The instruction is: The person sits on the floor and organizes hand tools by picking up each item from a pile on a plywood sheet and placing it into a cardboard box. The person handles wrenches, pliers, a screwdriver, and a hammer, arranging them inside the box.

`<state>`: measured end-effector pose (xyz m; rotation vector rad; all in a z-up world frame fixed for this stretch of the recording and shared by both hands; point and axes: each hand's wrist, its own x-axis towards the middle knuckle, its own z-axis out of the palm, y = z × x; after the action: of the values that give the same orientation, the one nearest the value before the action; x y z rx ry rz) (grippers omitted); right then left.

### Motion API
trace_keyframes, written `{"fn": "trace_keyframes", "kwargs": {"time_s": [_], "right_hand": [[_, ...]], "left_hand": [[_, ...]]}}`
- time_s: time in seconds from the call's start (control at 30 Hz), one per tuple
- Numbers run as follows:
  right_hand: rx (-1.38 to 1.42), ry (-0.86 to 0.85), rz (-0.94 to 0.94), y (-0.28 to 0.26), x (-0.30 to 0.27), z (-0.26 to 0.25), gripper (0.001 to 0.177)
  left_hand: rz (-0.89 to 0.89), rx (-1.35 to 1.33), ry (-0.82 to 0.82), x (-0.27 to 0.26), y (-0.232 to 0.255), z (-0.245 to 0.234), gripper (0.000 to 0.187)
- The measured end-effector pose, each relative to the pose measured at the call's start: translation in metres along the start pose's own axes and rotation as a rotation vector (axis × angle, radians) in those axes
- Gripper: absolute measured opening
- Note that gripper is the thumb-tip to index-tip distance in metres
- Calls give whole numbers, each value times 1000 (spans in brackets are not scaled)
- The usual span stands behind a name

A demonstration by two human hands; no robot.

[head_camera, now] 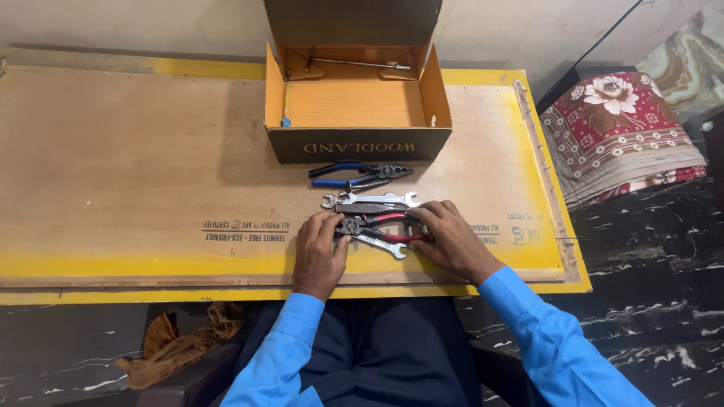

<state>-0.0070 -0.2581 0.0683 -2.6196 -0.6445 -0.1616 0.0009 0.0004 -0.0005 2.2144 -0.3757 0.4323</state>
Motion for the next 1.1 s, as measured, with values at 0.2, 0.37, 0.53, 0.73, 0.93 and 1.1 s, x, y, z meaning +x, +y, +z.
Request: {"fn": "trace_keyframes", "kwargs": {"time_s": [0.2, 0.37, 0.53, 0.73, 0.93, 1.1], "right_hand": [[-30, -99, 78, -5, 7, -1, 56], [-220, -2, -69, -12, 14, -1, 56], [-347, 18, -118, -27, 19, -5, 59], [-327, -91, -72, -37, 22, -11, 55], [-194, -180, 31, -30, 16, -16, 50], [124, -337, 111, -33, 9, -29, 45]], "left_hand": [[14, 7, -5, -1, -2, 0, 48], [10, 9, -9, 0, -3, 2, 48], [-2, 24, -8, -1, -3, 2, 49], [19, -17, 14, -2, -6, 0, 47], [70, -145, 64, -2, -8, -3, 35], [-207, -588, 46, -5, -3, -6, 38]]}}
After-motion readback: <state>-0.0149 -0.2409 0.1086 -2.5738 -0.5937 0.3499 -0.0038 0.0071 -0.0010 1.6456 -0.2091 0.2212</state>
